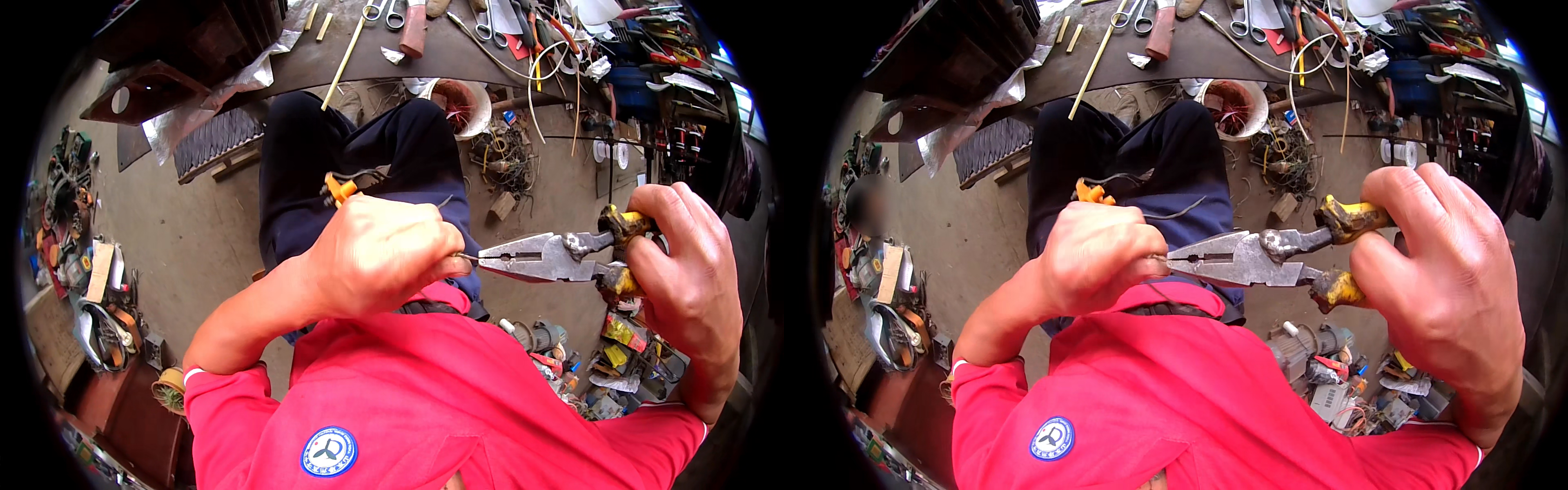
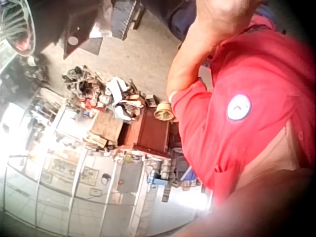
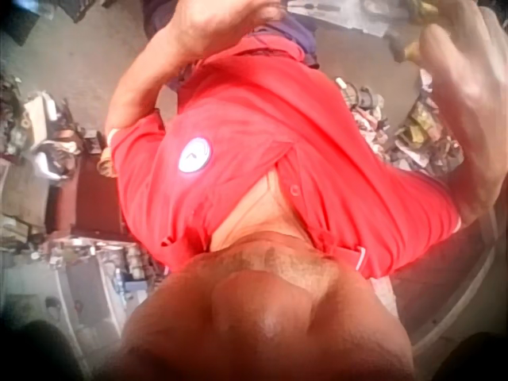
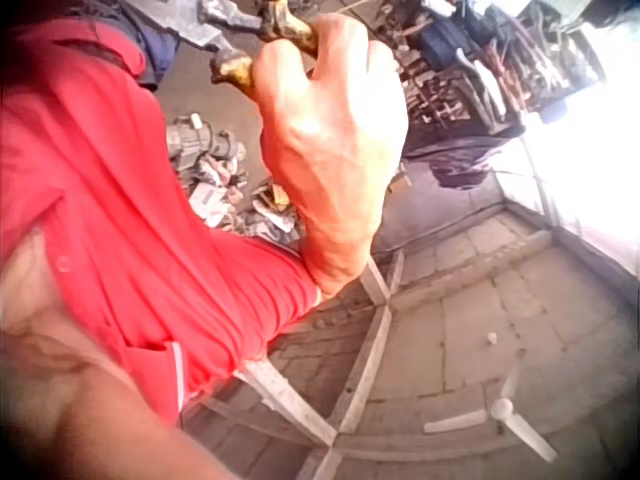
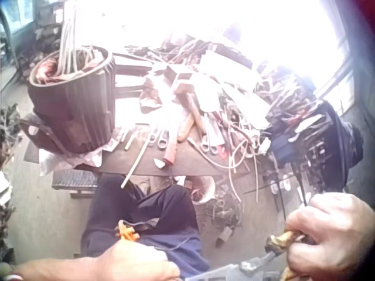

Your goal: The person strips the insulation from a wire using pliers and then inserts the exposed end into a terminal on a small electrical component. They subsequently cut a piece of yellow heat shrink tubing with scissors and slide it onto the wire before inserting the wire into another terminal on the component.

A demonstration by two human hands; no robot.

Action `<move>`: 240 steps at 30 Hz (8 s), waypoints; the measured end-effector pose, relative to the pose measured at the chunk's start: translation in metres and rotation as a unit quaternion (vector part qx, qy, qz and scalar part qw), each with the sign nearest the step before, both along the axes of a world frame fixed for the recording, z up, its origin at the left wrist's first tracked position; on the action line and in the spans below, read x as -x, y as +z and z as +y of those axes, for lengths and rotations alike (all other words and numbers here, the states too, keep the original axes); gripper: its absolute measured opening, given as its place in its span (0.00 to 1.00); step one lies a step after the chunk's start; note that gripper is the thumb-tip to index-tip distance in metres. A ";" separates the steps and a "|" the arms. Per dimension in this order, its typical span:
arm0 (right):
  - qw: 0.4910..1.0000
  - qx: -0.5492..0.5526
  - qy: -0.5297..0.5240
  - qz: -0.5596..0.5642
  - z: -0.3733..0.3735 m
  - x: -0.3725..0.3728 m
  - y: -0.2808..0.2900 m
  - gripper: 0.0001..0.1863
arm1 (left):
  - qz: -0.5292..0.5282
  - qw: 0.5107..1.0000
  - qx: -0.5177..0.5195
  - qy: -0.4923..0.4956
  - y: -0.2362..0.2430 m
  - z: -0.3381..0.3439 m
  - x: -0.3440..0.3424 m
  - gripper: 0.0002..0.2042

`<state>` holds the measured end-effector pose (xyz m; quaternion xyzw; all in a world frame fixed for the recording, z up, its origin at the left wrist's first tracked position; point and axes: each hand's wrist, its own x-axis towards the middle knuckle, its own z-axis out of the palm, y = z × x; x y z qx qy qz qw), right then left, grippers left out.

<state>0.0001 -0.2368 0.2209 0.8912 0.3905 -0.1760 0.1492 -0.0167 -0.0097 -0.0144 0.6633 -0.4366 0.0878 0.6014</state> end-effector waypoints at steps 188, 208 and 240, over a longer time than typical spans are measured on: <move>1.000 -0.010 -0.022 -0.012 -0.018 0.011 0.002 0.14 | 0.427 0.886 0.111 -0.141 -0.003 -0.025 0.017 0.05; 0.999 0.007 -0.032 -0.003 -0.007 0.018 0.003 0.13 | -0.077 0.995 -0.022 0.058 -0.011 -0.021 0.004 0.11; 0.999 -0.010 -0.032 -0.031 -0.013 0.025 -0.001 0.13 | 0.205 0.969 0.073 -0.119 -0.012 0.004 0.023 0.06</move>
